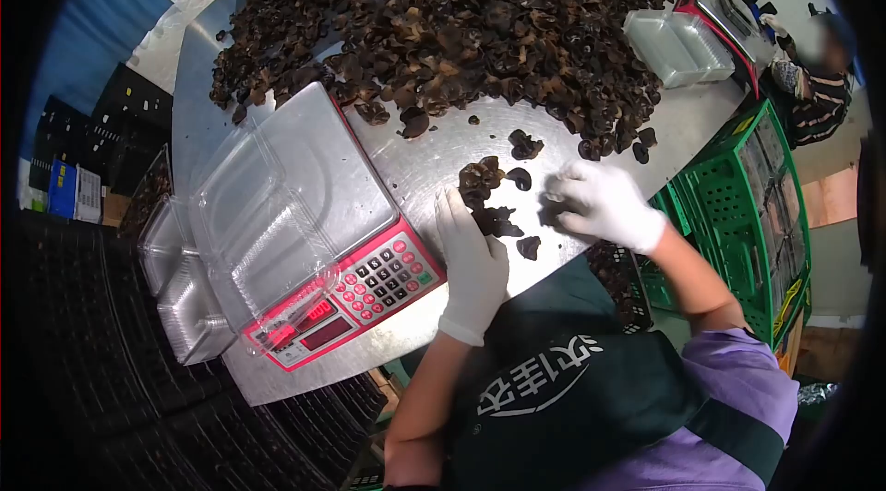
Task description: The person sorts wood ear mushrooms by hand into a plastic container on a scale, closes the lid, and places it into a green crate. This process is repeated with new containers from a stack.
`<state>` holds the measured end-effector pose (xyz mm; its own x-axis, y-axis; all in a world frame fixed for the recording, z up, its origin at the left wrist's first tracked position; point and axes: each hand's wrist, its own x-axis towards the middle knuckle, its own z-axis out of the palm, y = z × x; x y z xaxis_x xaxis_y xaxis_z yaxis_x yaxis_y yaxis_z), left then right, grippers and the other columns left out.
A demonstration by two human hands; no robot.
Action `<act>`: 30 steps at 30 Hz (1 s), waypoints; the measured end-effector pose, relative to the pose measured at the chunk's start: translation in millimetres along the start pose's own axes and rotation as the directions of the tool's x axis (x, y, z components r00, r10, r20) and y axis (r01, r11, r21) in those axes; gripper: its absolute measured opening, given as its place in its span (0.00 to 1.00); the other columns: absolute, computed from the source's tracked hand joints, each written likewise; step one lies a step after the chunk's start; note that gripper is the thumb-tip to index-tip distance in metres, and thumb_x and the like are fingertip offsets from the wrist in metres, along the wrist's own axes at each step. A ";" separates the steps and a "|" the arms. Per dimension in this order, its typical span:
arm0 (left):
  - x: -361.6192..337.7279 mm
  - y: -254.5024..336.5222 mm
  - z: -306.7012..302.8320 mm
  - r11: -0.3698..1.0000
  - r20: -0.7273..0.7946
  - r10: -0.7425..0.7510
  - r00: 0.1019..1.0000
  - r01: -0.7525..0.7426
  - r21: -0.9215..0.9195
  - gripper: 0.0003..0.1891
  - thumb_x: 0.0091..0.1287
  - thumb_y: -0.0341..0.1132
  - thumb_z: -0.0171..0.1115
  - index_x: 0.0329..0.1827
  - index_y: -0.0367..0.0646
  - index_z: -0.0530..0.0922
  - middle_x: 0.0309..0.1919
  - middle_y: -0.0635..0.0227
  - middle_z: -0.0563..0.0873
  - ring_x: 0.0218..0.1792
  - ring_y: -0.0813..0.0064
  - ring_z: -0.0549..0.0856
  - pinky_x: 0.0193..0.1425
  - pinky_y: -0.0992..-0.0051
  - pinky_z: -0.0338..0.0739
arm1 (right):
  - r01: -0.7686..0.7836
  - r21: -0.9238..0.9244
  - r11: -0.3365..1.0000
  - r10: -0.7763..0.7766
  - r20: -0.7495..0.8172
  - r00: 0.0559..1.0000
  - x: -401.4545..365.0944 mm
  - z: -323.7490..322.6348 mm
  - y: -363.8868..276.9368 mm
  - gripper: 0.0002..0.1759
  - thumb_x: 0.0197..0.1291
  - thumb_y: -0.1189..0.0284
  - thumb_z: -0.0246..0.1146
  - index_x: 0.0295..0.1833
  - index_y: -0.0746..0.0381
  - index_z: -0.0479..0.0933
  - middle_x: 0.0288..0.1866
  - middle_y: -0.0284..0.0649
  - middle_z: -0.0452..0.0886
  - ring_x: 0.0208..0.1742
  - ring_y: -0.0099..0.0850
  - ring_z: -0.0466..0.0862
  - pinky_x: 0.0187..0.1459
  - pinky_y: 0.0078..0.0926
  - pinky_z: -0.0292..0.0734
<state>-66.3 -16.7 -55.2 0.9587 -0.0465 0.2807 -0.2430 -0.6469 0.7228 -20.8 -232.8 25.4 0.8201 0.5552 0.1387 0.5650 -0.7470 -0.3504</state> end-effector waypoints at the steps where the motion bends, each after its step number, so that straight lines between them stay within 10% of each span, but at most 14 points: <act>1: -3.4 2.6 -3.1 1.000 0.001 -0.001 1.000 0.001 0.000 0.41 0.58 0.21 0.53 0.76 0.24 0.47 0.72 0.32 0.55 0.75 0.36 0.55 0.78 0.49 0.53 | -0.029 -0.030 0.999 0.031 0.064 0.997 -17.8 -21.7 4.9 0.19 0.43 0.70 0.71 0.45 0.57 0.81 0.39 0.39 0.80 0.35 0.42 0.83 0.38 0.38 0.79; 3: -8.7 13.0 -10.7 0.988 0.054 -0.080 0.995 0.086 -0.127 0.44 0.60 0.25 0.60 0.76 0.25 0.44 0.73 0.32 0.51 0.76 0.36 0.52 0.79 0.49 0.50 | -0.070 -0.020 0.997 0.071 0.416 0.907 -55.6 -60.7 29.0 0.23 0.42 0.67 0.74 0.48 0.55 0.82 0.41 0.41 0.83 0.38 0.43 0.84 0.40 0.39 0.79; 6: -3.9 23.9 -11.8 0.993 0.116 -0.110 0.987 0.115 -0.040 0.57 0.53 0.38 0.75 0.77 0.27 0.42 0.74 0.31 0.48 0.76 0.34 0.49 0.78 0.45 0.48 | -0.288 -0.277 0.917 0.392 0.485 0.782 -62.8 -77.1 29.5 0.32 0.39 0.62 0.76 0.56 0.54 0.81 0.38 0.43 0.84 0.36 0.45 0.85 0.40 0.37 0.80; 9: -0.4 20.1 -2.1 0.987 0.080 -0.053 0.995 0.040 0.154 0.62 0.51 0.49 0.76 0.77 0.26 0.43 0.74 0.30 0.50 0.75 0.32 0.50 0.77 0.42 0.49 | -0.178 -0.041 0.983 0.181 0.089 0.979 -41.0 -30.3 47.7 0.29 0.48 0.61 0.74 0.56 0.57 0.79 0.42 0.46 0.81 0.43 0.46 0.83 0.45 0.39 0.79; 13: 4.3 14.4 0.9 0.966 0.073 -0.020 0.997 0.001 0.257 0.65 0.50 0.59 0.73 0.77 0.26 0.43 0.74 0.30 0.50 0.75 0.33 0.51 0.77 0.43 0.48 | -0.211 0.079 0.974 0.213 -0.017 0.977 30.3 17.2 47.2 0.35 0.49 0.63 0.73 0.64 0.56 0.73 0.50 0.46 0.76 0.48 0.45 0.82 0.50 0.37 0.78; 15: 8.7 9.5 1.5 0.966 0.073 -0.017 0.997 -0.002 0.259 0.65 0.49 0.58 0.74 0.77 0.26 0.43 0.74 0.31 0.50 0.75 0.33 0.51 0.78 0.44 0.48 | -0.270 0.236 0.933 0.227 0.193 0.955 56.3 21.5 39.7 0.37 0.49 0.65 0.73 0.66 0.55 0.71 0.52 0.45 0.74 0.49 0.45 0.81 0.51 0.37 0.78; 20: 30.5 6.7 0.4 0.972 0.068 -0.029 0.997 0.013 0.233 0.66 0.45 0.54 0.78 0.77 0.27 0.43 0.75 0.34 0.51 0.73 0.37 0.57 0.77 0.49 0.52 | -0.142 0.066 0.988 0.142 0.010 0.990 61.6 47.5 64.0 0.23 0.50 0.75 0.70 0.55 0.60 0.79 0.44 0.46 0.78 0.42 0.45 0.82 0.48 0.36 0.78; 23: 48.6 10.3 -8.4 0.973 0.152 -0.116 0.982 0.082 0.214 0.69 0.38 0.52 0.82 0.78 0.29 0.45 0.71 0.38 0.58 0.68 0.41 0.63 0.73 0.53 0.61 | -0.133 0.272 0.953 0.154 -0.061 0.986 48.4 32.8 52.0 0.25 0.50 0.76 0.71 0.57 0.60 0.78 0.41 0.43 0.80 0.39 0.39 0.82 0.45 0.32 0.78; 26: 64.7 13.2 -15.3 0.955 0.243 -0.219 0.945 0.157 0.252 0.70 0.30 0.49 0.85 0.78 0.33 0.51 0.59 0.47 0.67 0.63 0.47 0.70 0.64 0.59 0.72 | -0.292 0.515 0.806 0.179 0.259 0.949 35.0 20.1 33.9 0.41 0.50 0.68 0.74 0.71 0.59 0.67 0.57 0.49 0.78 0.48 0.41 0.84 0.51 0.32 0.79; 30: 75.3 11.9 -18.3 0.967 0.321 -0.213 0.923 0.153 0.201 0.60 0.33 0.45 0.84 0.73 0.36 0.62 0.56 0.48 0.69 0.53 0.50 0.78 0.58 0.64 0.77 | -0.202 0.220 0.954 0.141 0.265 0.954 30.0 34.3 11.4 0.61 0.32 0.64 0.83 0.75 0.59 0.57 0.54 0.52 0.71 0.48 0.53 0.81 0.49 0.41 0.78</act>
<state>0.3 -14.0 -13.9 0.9840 -0.1493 -0.0973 -0.0585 -0.7863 0.6150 7.2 -212.1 -6.2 0.8379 0.5212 -0.1621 0.3538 -0.7448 -0.5658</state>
